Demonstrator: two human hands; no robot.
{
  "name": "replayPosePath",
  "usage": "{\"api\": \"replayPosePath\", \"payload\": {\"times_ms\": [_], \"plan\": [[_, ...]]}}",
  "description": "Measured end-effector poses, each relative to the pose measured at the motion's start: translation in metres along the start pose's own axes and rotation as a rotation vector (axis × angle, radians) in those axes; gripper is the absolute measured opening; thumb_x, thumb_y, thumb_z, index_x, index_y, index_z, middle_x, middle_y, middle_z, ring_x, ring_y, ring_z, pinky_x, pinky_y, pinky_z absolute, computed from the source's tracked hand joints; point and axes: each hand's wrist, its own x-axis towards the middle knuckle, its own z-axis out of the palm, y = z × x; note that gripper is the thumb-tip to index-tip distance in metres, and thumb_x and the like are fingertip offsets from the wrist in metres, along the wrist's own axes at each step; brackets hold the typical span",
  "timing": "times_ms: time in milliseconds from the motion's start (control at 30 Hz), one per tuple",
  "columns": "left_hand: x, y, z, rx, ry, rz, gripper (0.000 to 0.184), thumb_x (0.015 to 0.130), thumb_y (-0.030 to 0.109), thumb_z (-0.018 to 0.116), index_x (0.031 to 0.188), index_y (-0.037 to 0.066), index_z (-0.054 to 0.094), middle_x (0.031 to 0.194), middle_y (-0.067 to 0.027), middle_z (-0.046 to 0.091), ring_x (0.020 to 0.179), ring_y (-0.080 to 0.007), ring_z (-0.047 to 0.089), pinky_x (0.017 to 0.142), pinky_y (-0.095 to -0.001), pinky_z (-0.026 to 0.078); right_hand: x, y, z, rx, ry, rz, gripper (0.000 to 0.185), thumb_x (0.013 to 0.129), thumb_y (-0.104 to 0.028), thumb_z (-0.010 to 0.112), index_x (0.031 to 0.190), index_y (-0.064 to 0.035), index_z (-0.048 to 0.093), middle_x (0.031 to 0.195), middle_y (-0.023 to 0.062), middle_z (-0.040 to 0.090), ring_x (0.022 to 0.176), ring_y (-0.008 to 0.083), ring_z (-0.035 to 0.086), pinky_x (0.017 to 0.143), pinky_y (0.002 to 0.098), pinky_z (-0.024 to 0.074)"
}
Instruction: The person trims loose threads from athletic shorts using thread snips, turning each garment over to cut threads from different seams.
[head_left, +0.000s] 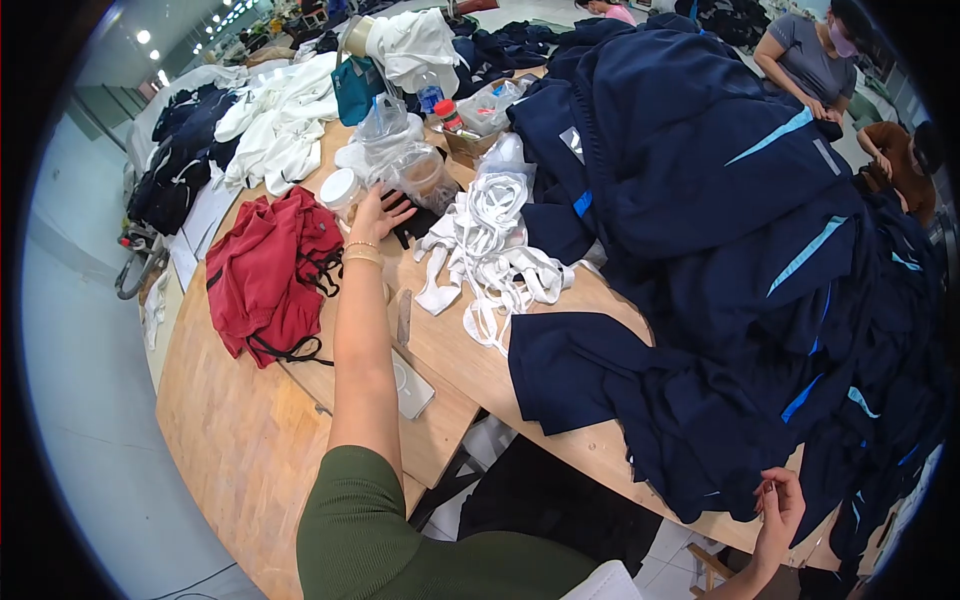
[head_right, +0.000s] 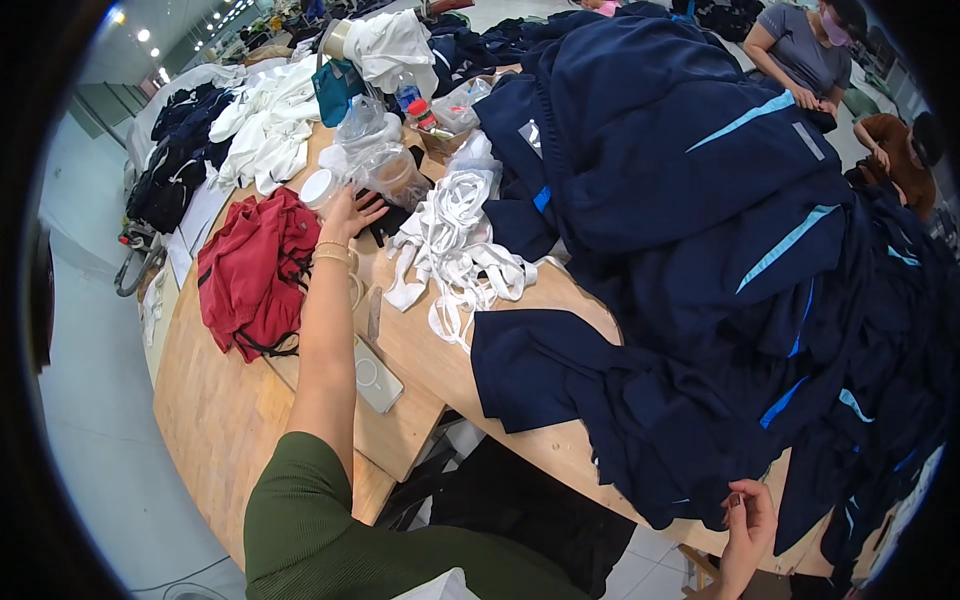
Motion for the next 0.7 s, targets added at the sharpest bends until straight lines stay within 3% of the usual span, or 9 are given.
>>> {"api": "replayPosePath", "payload": {"times_ms": [33,67,167,267,300,467,567,667,700], "plan": [[0.002,-0.002,0.000,-0.096,-0.075,-0.026,0.051,0.098,0.031,0.039,0.141,0.011,0.019,0.139,-0.0238,0.028,0.125,-0.0513,0.031,0.097,-0.0620,0.040,0.000,-0.002,0.000,0.008,-0.008,0.011,0.013,0.091,-0.009,0.053,0.099,0.0008,0.057,0.077,0.0021,0.052,0.062,0.0042,0.044,0.054,0.0168,0.0317],[0.004,-0.005,0.002,-0.093,-0.079,-0.029,0.051,0.098,0.031,0.039,0.141,0.011,0.019,0.139,-0.0238,0.028,0.125,-0.0513,0.031,0.097,-0.0620,0.040,0.000,-0.003,0.000,0.017,-0.016,0.020,0.013,0.091,-0.007,0.052,0.099,0.0005,0.057,0.078,0.0020,0.053,0.065,0.0045,0.046,0.055,0.0167,0.0323],[0.024,-0.019,0.003,-0.642,-0.308,-0.123,0.050,0.101,0.030,0.025,0.145,0.011,0.010,0.148,-0.0273,0.005,0.130,-0.0577,0.014,0.103,-0.0637,0.032,-0.001,-0.005,0.002,0.013,-0.012,0.017,0.012,0.090,-0.007,0.053,0.099,0.0009,0.057,0.078,0.0017,0.052,0.066,0.0050,0.047,0.056,0.0168,0.0333],[0.029,-0.033,0.007,-0.743,-0.361,-0.086,0.056,0.101,0.036,0.024,0.146,0.007,0.005,0.149,-0.0278,0.000,0.129,-0.0594,0.014,0.105,-0.0608,0.032,-0.006,-0.006,0.001,0.038,0.003,0.015,0.012,0.090,-0.007,0.053,0.098,0.0013,0.057,0.077,0.0015,0.052,0.067,0.0057,0.047,0.058,0.0171,0.0342],[0.028,-0.034,0.010,-0.720,-0.327,-0.081,0.056,0.101,0.037,0.023,0.146,0.008,0.005,0.150,-0.0271,-0.001,0.130,-0.0589,0.014,0.105,-0.0606,0.031,-0.008,-0.006,-0.001,0.035,0.016,0.026,0.012,0.090,-0.007,0.053,0.098,0.0013,0.057,0.077,0.0015,0.052,0.067,0.0057,0.047,0.058,0.0171,0.0342],[0.001,-0.022,0.016,-0.230,-0.203,-0.095,0.089,0.087,0.046,0.058,0.147,0.013,0.000,0.150,-0.0165,0.009,0.131,-0.0494,0.026,0.097,-0.0630,0.038,-0.014,0.001,-0.009,0.024,0.040,0.036,0.017,0.091,-0.014,0.053,0.100,0.0004,0.056,0.076,0.0013,0.050,0.063,0.0045,0.042,0.055,0.0178,0.0312],[-0.026,-0.013,0.020,0.024,-0.226,0.044,0.088,0.086,0.046,0.060,0.147,0.014,0.006,0.150,-0.0157,0.011,0.131,-0.0469,0.028,0.099,-0.0618,0.035,-0.013,0.000,-0.010,0.020,0.046,0.040,0.017,0.091,-0.015,0.054,0.100,0.0000,0.056,0.076,0.0010,0.051,0.063,0.0047,0.043,0.056,0.0179,0.0320],[-0.034,-0.002,0.009,0.156,-0.010,0.085,0.079,0.088,0.046,0.057,0.146,0.014,0.015,0.149,-0.0136,0.015,0.126,-0.0386,0.037,0.099,-0.0578,0.034,-0.014,0.003,-0.012,0.026,0.033,0.029,0.019,0.091,-0.016,0.055,0.100,0.0001,0.056,0.077,0.0007,0.051,0.064,0.0051,0.044,0.057,0.0176,0.0327],[-0.034,0.002,-0.002,0.236,0.025,0.203,0.071,0.090,0.046,0.052,0.145,0.016,0.020,0.147,-0.0128,0.024,0.123,-0.0325,0.041,0.095,-0.0485,0.038,-0.015,0.001,-0.012,0.038,0.030,0.032,0.019,0.091,-0.016,0.055,0.100,0.0003,0.056,0.077,0.0006,0.051,0.065,0.0052,0.044,0.057,0.0177,0.0327]]}}
